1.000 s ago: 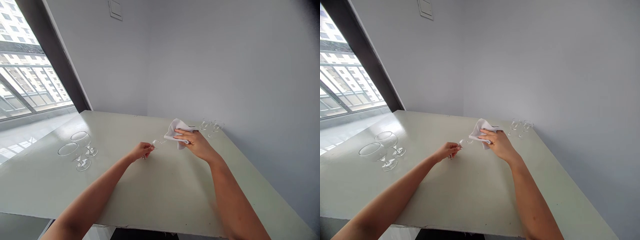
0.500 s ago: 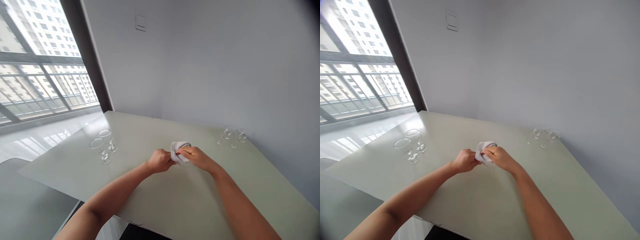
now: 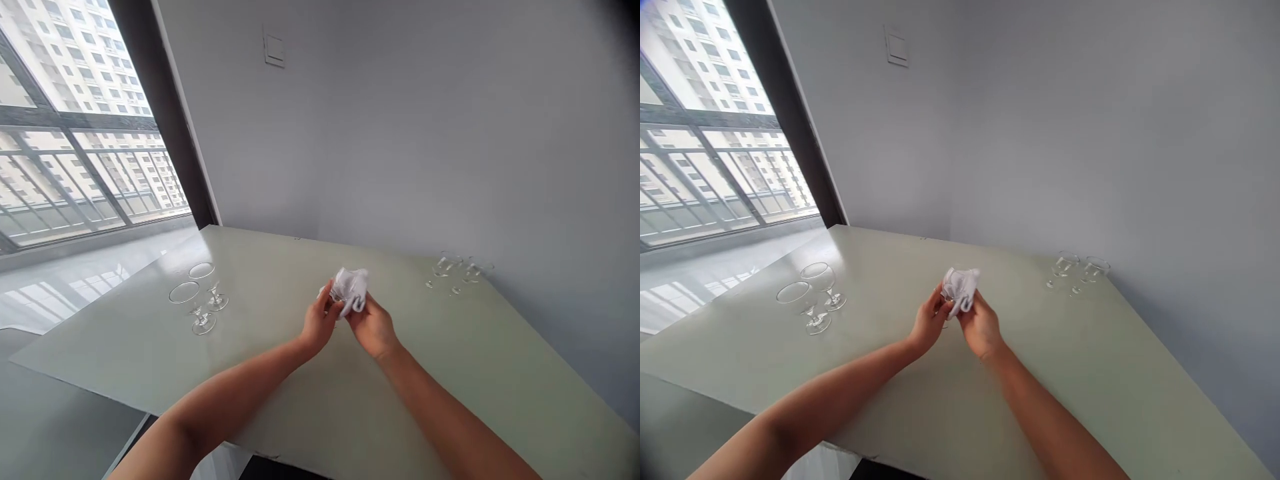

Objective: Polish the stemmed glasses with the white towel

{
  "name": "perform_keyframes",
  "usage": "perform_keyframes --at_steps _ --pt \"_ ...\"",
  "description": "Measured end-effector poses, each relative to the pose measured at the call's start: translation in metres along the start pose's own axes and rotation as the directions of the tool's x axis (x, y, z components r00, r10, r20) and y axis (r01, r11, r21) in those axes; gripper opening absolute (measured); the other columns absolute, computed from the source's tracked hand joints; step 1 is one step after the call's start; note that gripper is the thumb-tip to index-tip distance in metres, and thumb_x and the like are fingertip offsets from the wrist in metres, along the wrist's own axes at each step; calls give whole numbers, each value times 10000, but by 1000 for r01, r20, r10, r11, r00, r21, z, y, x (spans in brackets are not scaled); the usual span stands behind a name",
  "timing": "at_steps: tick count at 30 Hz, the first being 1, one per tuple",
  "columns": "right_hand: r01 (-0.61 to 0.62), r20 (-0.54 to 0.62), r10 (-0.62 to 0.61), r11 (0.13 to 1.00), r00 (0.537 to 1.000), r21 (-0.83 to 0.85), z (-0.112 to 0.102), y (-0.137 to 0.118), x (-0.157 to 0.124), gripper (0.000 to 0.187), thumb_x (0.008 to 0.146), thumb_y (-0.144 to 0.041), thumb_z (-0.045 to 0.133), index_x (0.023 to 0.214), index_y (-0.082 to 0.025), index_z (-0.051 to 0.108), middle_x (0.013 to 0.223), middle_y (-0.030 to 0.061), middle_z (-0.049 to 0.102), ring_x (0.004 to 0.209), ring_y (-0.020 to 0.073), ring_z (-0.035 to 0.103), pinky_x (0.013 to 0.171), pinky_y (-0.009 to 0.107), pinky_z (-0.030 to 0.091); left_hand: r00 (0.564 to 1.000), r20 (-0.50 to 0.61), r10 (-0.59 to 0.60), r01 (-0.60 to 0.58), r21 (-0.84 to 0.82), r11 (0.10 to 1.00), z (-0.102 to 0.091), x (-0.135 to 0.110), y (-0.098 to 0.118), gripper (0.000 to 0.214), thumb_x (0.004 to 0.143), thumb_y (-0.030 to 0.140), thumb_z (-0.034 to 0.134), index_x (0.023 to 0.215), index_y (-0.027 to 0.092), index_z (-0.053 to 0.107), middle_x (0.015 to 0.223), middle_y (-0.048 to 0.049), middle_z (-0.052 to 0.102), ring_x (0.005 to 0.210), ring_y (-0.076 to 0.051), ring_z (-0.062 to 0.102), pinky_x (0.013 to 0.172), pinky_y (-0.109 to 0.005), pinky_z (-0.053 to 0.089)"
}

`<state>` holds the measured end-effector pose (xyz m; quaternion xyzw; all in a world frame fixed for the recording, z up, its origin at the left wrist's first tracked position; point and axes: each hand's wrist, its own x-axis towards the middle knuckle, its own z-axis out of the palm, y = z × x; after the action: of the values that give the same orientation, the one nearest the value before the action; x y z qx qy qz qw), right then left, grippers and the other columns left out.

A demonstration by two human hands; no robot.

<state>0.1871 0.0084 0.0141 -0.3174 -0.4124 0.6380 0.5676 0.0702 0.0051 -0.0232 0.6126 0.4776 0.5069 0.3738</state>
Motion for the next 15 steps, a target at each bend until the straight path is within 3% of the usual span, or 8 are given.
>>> perform_keyframes --at_steps 3,7,11,13,15 --pt "31 34 -29 998 999 -54 7 12 -11 374 791 -389 493 1155 -304 510 1116 2 576 977 189 531 777 325 441 996 -93 16 -21 -56 998 2 -1 -1 479 816 264 465 1290 281 400 1032 -61 473 886 -157 511 710 -276 456" --pt "7 72 0 994 997 -108 4 22 -13 373 782 -448 514 1125 -302 527 1081 2 586 967 179 525 781 307 426 990 -139 24 -31 -46 998 5 -4 -8 477 826 248 456 1289 342 391 1358 -54 260 1213 -211 347 919 -347 392" --pt "-110 138 126 987 982 -116 -8 23 -9 379 736 -511 558 1003 -242 572 918 23 621 842 182 555 665 293 436 998 -60 12 -14 -25 1000 5 -4 -11 468 832 236 443 1287 341 398 1458 -19 131 1292 -225 257 1003 -387 309" --pt "-188 136 198 979 971 -84 -15 22 -5 365 689 -507 609 908 -215 589 824 21 621 758 173 561 610 279 431 1000 -15 -10 9 -30 999 1 -1 -9 437 805 245 496 1237 309 473 1456 -24 176 1301 -242 241 1031 -404 258" --pt "-264 86 264 964 961 -17 -21 21 -2 317 643 -464 661 801 -198 591 723 7 603 663 151 550 566 261 421 990 106 -91 106 -139 985 -5 5 -6 426 746 267 585 1169 258 543 1421 -53 281 1280 -272 284 1017 -410 276"
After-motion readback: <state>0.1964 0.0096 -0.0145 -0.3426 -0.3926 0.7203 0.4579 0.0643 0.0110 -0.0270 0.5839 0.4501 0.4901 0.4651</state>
